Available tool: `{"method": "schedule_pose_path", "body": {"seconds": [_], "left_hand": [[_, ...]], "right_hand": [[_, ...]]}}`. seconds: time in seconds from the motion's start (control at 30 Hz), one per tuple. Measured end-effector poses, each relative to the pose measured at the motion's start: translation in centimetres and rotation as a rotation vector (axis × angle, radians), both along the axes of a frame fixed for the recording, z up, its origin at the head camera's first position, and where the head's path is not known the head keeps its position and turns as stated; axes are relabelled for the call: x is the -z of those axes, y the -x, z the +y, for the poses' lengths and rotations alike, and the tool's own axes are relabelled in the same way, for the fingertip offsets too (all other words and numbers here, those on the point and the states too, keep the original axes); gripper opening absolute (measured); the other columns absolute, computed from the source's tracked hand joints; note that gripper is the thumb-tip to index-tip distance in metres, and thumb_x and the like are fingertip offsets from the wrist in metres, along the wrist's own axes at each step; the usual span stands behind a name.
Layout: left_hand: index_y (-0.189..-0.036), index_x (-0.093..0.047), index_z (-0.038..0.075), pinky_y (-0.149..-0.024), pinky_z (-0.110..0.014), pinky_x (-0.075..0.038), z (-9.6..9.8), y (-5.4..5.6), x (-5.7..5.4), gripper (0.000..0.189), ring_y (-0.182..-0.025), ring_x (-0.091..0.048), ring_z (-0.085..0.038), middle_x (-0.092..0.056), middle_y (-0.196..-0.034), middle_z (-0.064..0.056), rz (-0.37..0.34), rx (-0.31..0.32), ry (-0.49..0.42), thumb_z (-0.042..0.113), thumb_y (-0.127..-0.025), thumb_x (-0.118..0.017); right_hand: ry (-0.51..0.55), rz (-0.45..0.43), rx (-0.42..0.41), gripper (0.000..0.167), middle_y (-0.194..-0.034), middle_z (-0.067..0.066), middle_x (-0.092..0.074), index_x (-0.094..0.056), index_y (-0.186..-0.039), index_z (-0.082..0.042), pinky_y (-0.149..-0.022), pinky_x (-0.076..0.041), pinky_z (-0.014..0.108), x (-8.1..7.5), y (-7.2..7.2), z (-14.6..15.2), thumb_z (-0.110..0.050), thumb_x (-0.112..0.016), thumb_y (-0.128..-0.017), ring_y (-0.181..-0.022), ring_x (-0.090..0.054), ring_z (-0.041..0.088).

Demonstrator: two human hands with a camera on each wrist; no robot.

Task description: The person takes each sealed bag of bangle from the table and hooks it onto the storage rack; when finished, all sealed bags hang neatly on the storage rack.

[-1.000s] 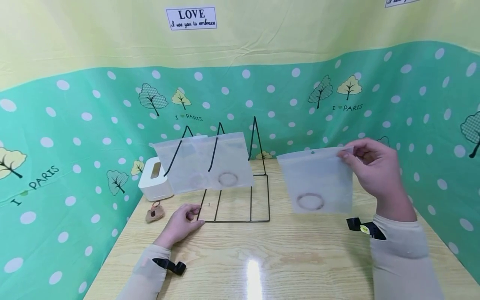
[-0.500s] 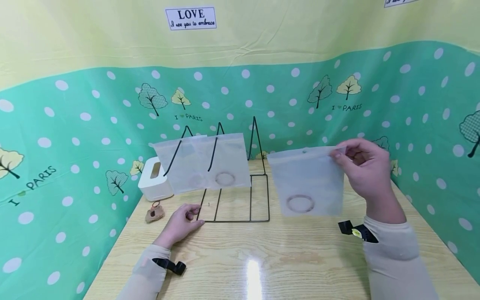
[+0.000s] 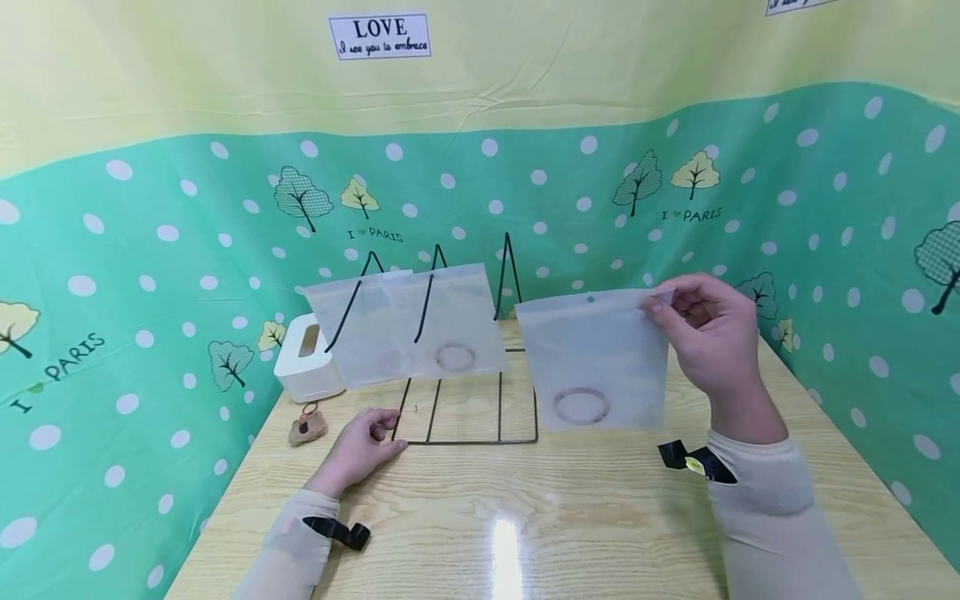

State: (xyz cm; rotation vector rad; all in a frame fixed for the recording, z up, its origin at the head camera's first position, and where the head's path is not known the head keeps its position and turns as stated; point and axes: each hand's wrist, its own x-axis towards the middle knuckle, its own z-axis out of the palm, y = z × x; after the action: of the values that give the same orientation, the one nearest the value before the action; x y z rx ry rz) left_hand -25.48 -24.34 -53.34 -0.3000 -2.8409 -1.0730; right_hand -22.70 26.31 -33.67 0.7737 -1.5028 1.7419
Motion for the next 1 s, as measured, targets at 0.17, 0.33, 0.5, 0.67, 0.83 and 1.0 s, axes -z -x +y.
{"method": "schedule_pose_path", "body": {"seconds": [0.17, 0.33, 0.5, 0.67, 0.83, 1.0], "left_hand": [[-0.133, -0.069, 0.006, -0.080, -0.038, -0.046, 0.1, -0.1, -0.2, 0.055, -0.087, -0.053, -0.016, -0.060, -0.104, 0.000, -0.001, 0.002, -0.002, 0.023, -0.085, -0.090], [-0.135, -0.068, 0.008, -0.083, -0.038, -0.048, 0.2, -0.3, -0.4, 0.057, -0.091, -0.055, -0.015, -0.060, -0.107, 0.001, -0.015, -0.007, -0.007, 0.024, -0.085, -0.090], [-0.135, -0.068, 0.011, -0.083, -0.039, -0.049, 0.6, -0.4, -0.8, 0.056, -0.092, -0.058, -0.016, -0.060, -0.110, 0.000, 0.001, -0.006, -0.016, 0.025, -0.086, -0.090], [-0.133, -0.070, 0.014, -0.081, -0.038, -0.052, 1.5, -0.5, -1.1, 0.052, -0.094, -0.062, -0.018, -0.063, -0.116, -0.002, 0.038, 0.029, -0.077, 0.027, -0.086, -0.090], [-0.131, -0.071, 0.015, -0.082, -0.043, -0.053, 2.7, -0.9, -1.5, 0.050, -0.098, -0.062, -0.021, -0.062, -0.117, 0.001, 0.042, 0.079, -0.141, 0.029, -0.087, -0.089], [-0.130, -0.071, 0.018, -0.084, -0.044, -0.054, 4.0, -1.5, -2.3, 0.047, -0.100, -0.063, -0.023, -0.063, -0.122, -0.002, 0.044, 0.140, -0.194, 0.032, -0.089, -0.087]], "right_hand": [[0.008, 0.016, -0.003, 0.010, -0.082, 0.013, -0.071, -0.061, -0.093, 0.028, -0.061, -0.053, 0.020, 0.0, 0.1, -0.7, 0.028, -0.066, -0.083, -0.067, -0.066, 0.016], [0.016, 0.024, -0.018, 0.010, -0.083, 0.013, -0.072, -0.062, -0.093, 0.028, -0.062, -0.053, 0.021, 0.0, 0.2, -1.5, 0.028, -0.065, -0.083, -0.068, -0.066, 0.017], [0.011, 0.014, -0.011, 0.011, -0.081, 0.012, -0.071, -0.062, -0.093, 0.027, -0.060, -0.052, 0.021, 0.1, 0.2, -2.2, 0.028, -0.066, -0.083, -0.066, -0.064, 0.016], [0.006, 0.008, 0.012, 0.012, -0.080, 0.010, -0.069, -0.063, -0.093, 0.025, -0.057, -0.050, 0.020, 0.4, 0.2, -2.8, 0.027, -0.068, -0.082, -0.063, -0.061, 0.014], [-0.009, -0.009, 0.002, 0.012, -0.079, 0.009, -0.070, -0.064, -0.093, 0.024, -0.055, -0.048, 0.019, 0.7, 0.1, -3.5, 0.028, -0.067, -0.082, -0.062, -0.061, 0.013], [-0.015, -0.018, -0.008, 0.012, -0.080, 0.008, -0.070, -0.065, -0.094, 0.022, -0.056, -0.048, 0.018, 0.9, 0.0, -4.4, 0.027, -0.067, -0.083, -0.063, -0.061, 0.013]]}}
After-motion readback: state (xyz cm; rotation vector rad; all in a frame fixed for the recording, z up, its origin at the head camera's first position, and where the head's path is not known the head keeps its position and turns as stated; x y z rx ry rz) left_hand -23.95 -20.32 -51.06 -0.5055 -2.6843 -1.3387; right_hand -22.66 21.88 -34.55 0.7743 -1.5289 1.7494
